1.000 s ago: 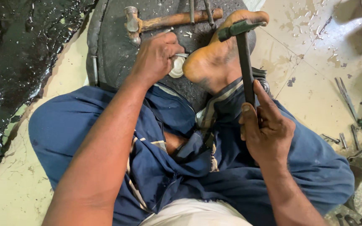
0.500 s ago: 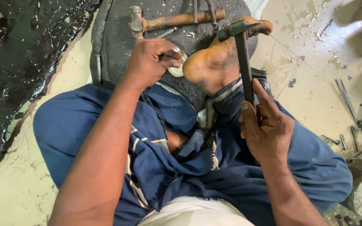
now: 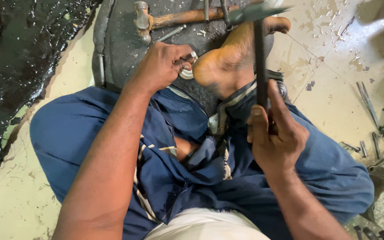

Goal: The person sits on the floor and uses a hammer and chisel to carve a spiral pattern into a white shell. They repeatedly strike the chisel to shape the material, occasionally pausing to inspect the progress.

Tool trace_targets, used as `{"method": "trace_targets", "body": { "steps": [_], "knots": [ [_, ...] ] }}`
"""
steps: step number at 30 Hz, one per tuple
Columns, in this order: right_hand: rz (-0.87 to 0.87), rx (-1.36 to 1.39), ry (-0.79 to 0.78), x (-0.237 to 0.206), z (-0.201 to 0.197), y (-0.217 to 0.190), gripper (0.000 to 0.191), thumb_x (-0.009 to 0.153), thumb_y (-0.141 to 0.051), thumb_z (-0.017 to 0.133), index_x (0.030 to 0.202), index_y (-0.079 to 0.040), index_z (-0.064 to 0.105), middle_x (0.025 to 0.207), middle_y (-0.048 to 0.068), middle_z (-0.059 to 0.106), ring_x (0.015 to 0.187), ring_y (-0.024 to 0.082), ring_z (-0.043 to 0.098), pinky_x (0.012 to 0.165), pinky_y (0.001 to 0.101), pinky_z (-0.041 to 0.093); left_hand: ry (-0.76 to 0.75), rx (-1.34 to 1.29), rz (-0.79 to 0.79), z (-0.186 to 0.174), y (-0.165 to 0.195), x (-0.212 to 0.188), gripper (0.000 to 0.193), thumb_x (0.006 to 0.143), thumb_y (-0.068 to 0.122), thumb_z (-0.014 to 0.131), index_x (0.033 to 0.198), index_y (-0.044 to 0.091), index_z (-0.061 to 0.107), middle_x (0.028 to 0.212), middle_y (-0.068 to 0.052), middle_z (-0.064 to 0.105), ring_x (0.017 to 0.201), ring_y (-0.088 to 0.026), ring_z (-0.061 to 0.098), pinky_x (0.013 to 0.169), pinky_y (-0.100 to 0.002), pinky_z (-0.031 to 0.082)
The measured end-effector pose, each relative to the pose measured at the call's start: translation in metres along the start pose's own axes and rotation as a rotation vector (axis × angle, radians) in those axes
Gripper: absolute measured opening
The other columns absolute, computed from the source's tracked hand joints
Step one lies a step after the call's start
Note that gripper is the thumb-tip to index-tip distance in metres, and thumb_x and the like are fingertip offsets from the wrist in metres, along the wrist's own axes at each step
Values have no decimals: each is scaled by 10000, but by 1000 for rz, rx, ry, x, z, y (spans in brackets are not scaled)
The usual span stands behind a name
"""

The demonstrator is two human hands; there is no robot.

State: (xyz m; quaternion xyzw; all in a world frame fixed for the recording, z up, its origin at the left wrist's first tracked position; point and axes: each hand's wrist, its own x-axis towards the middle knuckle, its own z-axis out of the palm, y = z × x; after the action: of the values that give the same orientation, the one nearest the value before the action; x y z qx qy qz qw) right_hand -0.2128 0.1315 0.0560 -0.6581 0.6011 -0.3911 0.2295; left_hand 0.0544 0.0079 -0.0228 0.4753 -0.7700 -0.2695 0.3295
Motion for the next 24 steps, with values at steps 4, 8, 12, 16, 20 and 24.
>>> {"method": "trace_targets", "body": {
  "steps": [4,8,12,16,20,24],
  "knots": [
    [-296,-156,19,5,12,9,368,1110,-92,701,1467,-96,612,1058,178,744,887,190,753,782,303,593,-4,28,-29,0,1,1,136,865,71,774,991,46,728,858,-164,740,783,-334,737,645,-421,542],
    [-30,-135,-43,6,11,12,420,979,-69,718,1397,-61,674,764,170,685,645,245,686,650,344,558,25,14,30,0,-4,-1,162,868,97,803,995,41,720,868,-161,746,821,-334,744,661,-425,543],
    [-294,-170,53,8,10,10,378,1046,-43,701,1417,-74,635,1025,204,714,841,264,726,791,340,573,-22,-51,-76,2,-8,-2,155,870,87,781,1003,47,712,876,-168,731,805,-328,746,655,-415,543],
    [-124,-69,-109,16,10,7,442,969,-59,718,1406,-73,657,906,181,722,758,259,687,685,326,550,5,0,23,1,-9,0,159,859,136,799,959,48,711,847,-171,725,814,-365,720,663,-434,526],
    [-101,-37,-57,19,8,4,400,1019,-43,704,1412,-92,648,910,166,716,707,199,648,694,301,536,-4,3,-108,0,-9,0,167,895,162,793,977,45,707,878,-180,717,807,-378,711,650,-441,517],
    [-191,-99,-215,28,5,4,418,949,-48,740,1360,-95,684,895,173,716,765,195,699,705,300,548,1,-19,-68,1,-10,2,116,875,152,777,948,70,737,841,-160,729,808,-362,723,696,-441,537]
  ]
}}
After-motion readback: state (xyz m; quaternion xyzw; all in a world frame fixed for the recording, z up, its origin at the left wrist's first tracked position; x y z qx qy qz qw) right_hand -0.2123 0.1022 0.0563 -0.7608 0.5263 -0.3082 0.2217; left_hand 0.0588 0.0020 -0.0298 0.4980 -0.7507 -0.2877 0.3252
